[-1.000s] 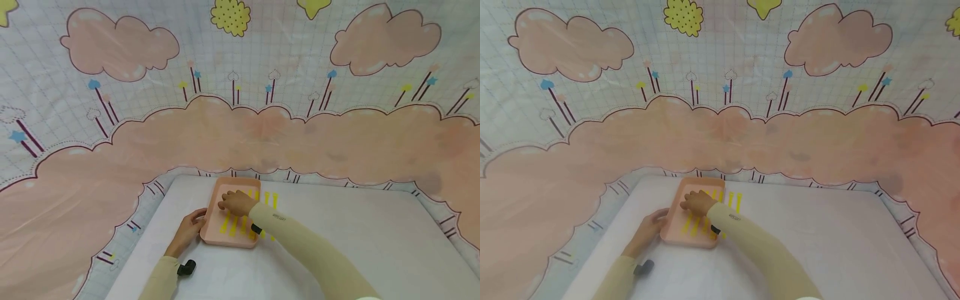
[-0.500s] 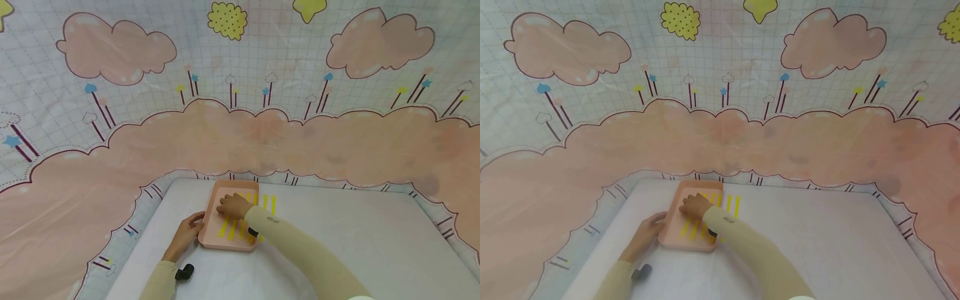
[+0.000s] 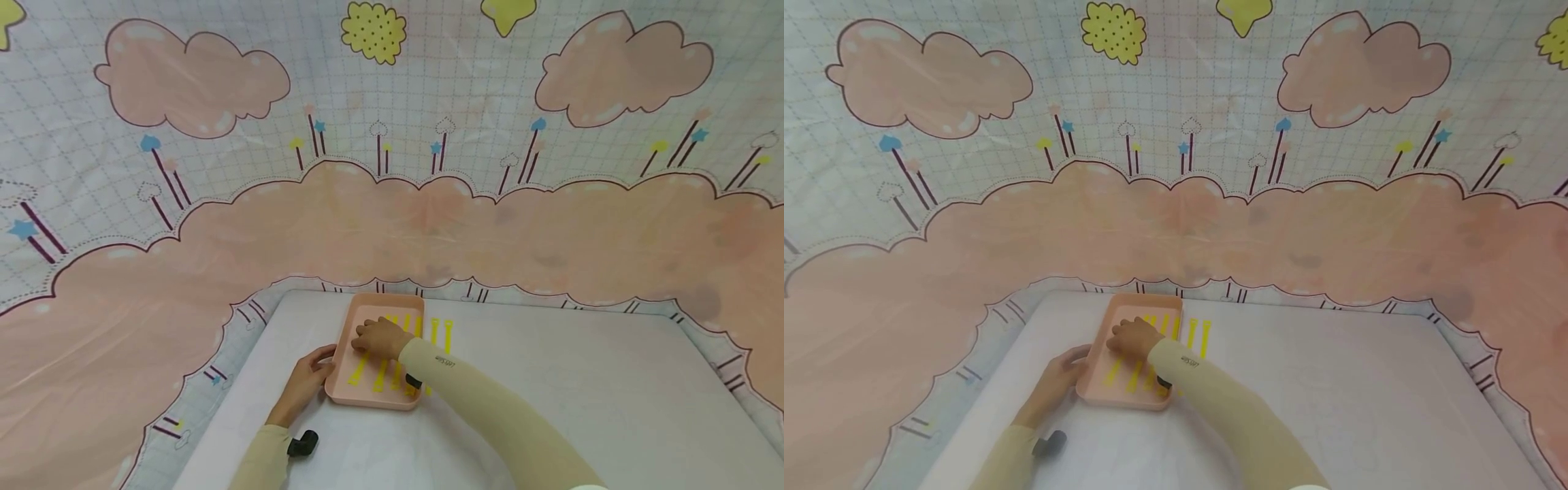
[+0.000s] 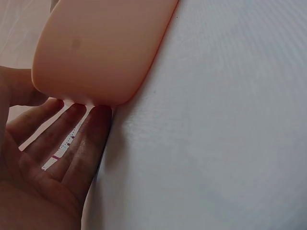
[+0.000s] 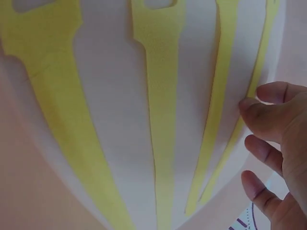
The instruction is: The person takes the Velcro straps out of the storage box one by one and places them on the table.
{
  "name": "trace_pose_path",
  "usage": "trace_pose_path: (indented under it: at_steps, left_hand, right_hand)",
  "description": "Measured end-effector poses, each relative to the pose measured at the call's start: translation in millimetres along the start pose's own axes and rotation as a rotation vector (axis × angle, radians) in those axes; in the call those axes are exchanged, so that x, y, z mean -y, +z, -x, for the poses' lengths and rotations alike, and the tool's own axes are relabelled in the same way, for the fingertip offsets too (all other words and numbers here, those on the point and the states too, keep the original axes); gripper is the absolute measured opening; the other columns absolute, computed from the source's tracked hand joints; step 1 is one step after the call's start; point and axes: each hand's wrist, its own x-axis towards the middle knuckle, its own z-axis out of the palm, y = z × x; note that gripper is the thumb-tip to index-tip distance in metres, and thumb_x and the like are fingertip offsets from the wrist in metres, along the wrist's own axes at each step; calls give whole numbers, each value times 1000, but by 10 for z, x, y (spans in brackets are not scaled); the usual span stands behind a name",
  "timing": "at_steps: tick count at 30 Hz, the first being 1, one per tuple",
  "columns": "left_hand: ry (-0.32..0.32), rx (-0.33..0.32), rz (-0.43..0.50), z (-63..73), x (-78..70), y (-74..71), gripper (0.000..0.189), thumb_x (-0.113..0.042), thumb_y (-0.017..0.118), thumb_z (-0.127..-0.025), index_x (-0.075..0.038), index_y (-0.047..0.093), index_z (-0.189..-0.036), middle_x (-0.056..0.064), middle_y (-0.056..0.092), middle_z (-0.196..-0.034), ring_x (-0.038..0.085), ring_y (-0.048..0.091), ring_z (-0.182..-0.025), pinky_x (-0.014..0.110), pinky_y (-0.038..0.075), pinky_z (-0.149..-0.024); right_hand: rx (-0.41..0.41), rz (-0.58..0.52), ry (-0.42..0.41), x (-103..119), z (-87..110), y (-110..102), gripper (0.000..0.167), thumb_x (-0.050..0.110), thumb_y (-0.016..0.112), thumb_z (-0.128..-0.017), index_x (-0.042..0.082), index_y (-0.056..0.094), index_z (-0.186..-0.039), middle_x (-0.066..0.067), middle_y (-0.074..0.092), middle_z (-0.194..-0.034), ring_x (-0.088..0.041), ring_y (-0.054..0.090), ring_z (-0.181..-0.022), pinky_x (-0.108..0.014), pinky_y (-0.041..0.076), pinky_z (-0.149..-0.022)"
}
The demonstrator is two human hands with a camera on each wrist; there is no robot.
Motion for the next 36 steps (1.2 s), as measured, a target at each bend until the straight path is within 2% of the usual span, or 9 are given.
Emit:
trace_pose_path:
  at_steps: [7,13,22,30,33,36]
  left_hand:
    - [-7,2,2,2,-20,7,42,-7,55,-97,-5,53,-139,19,57,-140,29,63,-116,30,55,-85]
    - [-4,4,6,-7,-11,20,42,-6,55,-97,-5,53,-139,19,56,-140,30,63,-117,32,56,-86]
    - [-14,4,1,-25,18,8,42,-7,55,-97,-6,53,-139,17,56,-141,29,63,-116,26,54,-83]
    - [-10,-4,13,-9,8,10,42,-5,55,-96,-4,54,-138,20,58,-138,30,64,-115,27,55,-83]
    - [-3,-1,11,3,-6,8,42,-5,55,-97,-3,53,-139,22,58,-137,31,64,-115,27,55,-83]
    - [-2,2,11,3,-4,7,42,-5,54,-97,-2,52,-139,24,59,-135,32,64,-114,27,55,-82]
  right_hand:
    - [-7,-18,1,8,-24,37,13,18,57,-99,28,63,-105,9,56,-100,-11,49,-95,-30,48,-88]
    - [-1,-24,-4,17,-24,53,17,20,55,-100,30,63,-112,8,57,-105,-11,49,-97,-31,48,-91]
    - [2,-17,-13,8,-45,84,23,22,53,-101,31,62,-121,9,60,-116,-12,51,-104,-35,48,-100]
    - [-37,19,-37,14,-47,102,23,19,57,-99,29,63,-119,10,63,-117,-12,55,-108,-38,47,-103]
    - [-50,28,-42,14,-46,107,21,20,57,-99,29,63,-117,10,63,-115,-12,55,-106,-36,47,-101]
    - [-69,47,-55,14,-44,94,17,23,55,-100,28,63,-115,9,62,-112,-11,54,-103,-32,48,-94]
